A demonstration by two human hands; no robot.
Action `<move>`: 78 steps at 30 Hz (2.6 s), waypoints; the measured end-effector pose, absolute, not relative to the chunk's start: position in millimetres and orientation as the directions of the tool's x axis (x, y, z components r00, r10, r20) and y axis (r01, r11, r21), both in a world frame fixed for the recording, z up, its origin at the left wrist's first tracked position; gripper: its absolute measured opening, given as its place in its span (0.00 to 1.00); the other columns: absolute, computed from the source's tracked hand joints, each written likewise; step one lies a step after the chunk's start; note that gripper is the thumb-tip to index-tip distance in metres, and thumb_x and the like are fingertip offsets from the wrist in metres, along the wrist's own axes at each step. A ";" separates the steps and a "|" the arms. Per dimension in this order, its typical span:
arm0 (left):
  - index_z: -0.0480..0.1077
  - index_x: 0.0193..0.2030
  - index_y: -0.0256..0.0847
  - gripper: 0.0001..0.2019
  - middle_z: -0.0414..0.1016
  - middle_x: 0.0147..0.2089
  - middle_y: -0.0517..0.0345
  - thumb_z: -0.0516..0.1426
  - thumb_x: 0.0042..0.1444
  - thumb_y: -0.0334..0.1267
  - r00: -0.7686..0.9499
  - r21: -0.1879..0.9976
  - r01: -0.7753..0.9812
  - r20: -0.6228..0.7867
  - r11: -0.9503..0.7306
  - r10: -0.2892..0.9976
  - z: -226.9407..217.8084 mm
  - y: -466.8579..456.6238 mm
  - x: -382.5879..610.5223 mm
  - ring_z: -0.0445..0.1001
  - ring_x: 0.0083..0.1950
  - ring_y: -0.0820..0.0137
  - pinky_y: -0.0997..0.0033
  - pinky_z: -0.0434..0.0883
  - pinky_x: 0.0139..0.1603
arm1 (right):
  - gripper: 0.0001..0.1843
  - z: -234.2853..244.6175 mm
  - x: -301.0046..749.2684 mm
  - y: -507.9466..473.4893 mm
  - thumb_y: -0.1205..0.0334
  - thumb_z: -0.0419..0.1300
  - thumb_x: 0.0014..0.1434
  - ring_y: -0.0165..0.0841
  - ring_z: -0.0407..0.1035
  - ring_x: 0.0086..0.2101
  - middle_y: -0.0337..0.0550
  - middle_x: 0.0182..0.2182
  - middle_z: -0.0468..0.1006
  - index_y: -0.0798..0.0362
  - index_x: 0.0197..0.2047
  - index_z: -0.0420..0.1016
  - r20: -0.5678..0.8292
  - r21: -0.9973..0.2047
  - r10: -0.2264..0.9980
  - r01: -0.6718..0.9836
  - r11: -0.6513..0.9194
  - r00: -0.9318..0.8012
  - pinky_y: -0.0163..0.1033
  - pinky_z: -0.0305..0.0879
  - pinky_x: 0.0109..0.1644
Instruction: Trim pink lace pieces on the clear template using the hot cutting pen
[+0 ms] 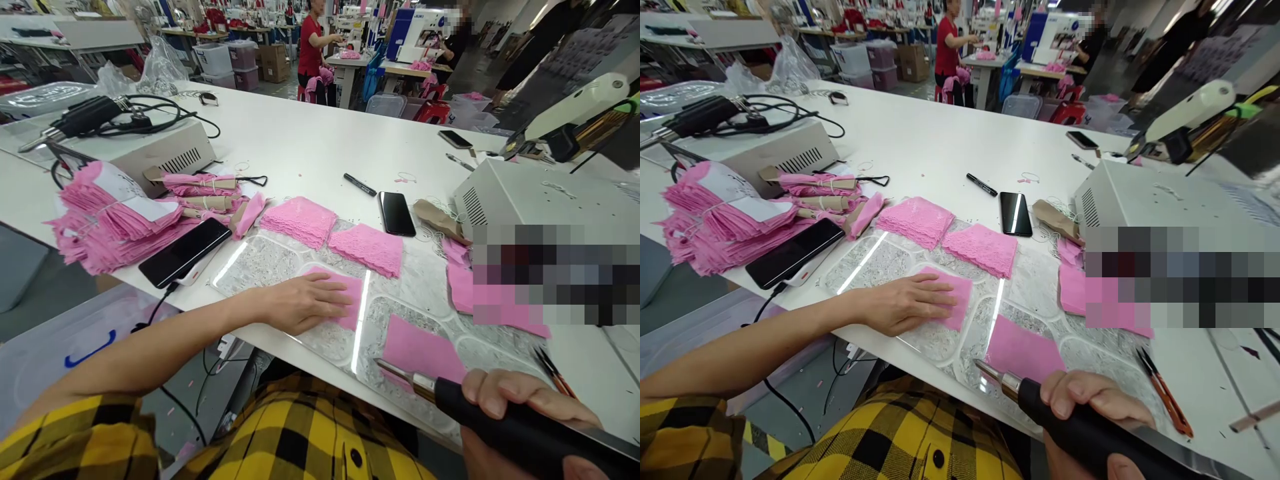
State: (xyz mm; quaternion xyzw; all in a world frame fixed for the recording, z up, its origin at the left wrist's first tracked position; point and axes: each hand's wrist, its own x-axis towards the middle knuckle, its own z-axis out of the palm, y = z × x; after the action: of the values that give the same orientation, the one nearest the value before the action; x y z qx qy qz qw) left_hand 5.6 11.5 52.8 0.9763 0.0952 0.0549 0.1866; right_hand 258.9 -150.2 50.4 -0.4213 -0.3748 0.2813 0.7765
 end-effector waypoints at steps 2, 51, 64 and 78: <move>0.65 0.63 0.39 0.19 0.61 0.68 0.51 0.47 0.67 0.36 0.976 0.362 0.181 0.048 -0.914 0.212 46.2 9.8 -2.7 0.54 0.72 0.62 0.52 0.46 0.73 | 0.11 51.1 255.7 -143.6 0.54 0.55 0.52 0.31 0.61 0.27 0.40 0.30 0.68 0.52 0.35 0.70 0.344 -0.868 0.762 -0.124 0.481 0.548 0.43 0.62 0.31; 0.59 0.67 0.48 0.30 0.52 0.71 0.47 0.48 0.63 0.60 0.948 0.184 0.267 0.125 -0.946 0.292 18.0 4.0 -0.4 0.50 0.72 0.50 0.45 0.49 0.70 | 0.12 40.3 238.0 -99.2 0.59 0.54 0.51 0.30 0.65 0.26 0.42 0.30 0.71 0.54 0.37 0.73 0.469 -0.814 0.768 -0.125 0.568 0.435 0.42 0.65 0.30; 0.57 0.68 0.48 0.31 0.49 0.72 0.47 0.48 0.63 0.60 0.949 0.193 0.279 0.094 -0.941 0.301 18.1 4.2 -0.1 0.45 0.73 0.49 0.43 0.46 0.71 | 0.12 43.4 237.9 -96.5 0.60 0.53 0.50 0.30 0.65 0.25 0.41 0.29 0.72 0.54 0.37 0.73 0.476 -0.808 0.757 -0.116 0.577 0.449 0.41 0.65 0.29; 0.54 0.69 0.48 0.33 0.48 0.73 0.47 0.48 0.62 0.62 0.928 0.194 0.340 0.089 -0.920 0.361 14.2 2.7 -1.9 0.43 0.73 0.45 0.41 0.46 0.70 | 0.12 42.0 239.7 -97.3 0.60 0.55 0.52 0.30 0.65 0.26 0.41 0.30 0.72 0.54 0.37 0.73 0.471 -0.808 0.767 -0.134 0.573 0.435 0.40 0.66 0.30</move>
State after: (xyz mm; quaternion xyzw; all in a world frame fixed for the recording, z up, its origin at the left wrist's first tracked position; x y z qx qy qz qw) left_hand -1.9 2.7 14.2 0.9779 0.1792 0.0615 0.0880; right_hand 239.7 -97.3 42.0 -0.3570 -0.4430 0.2933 0.7683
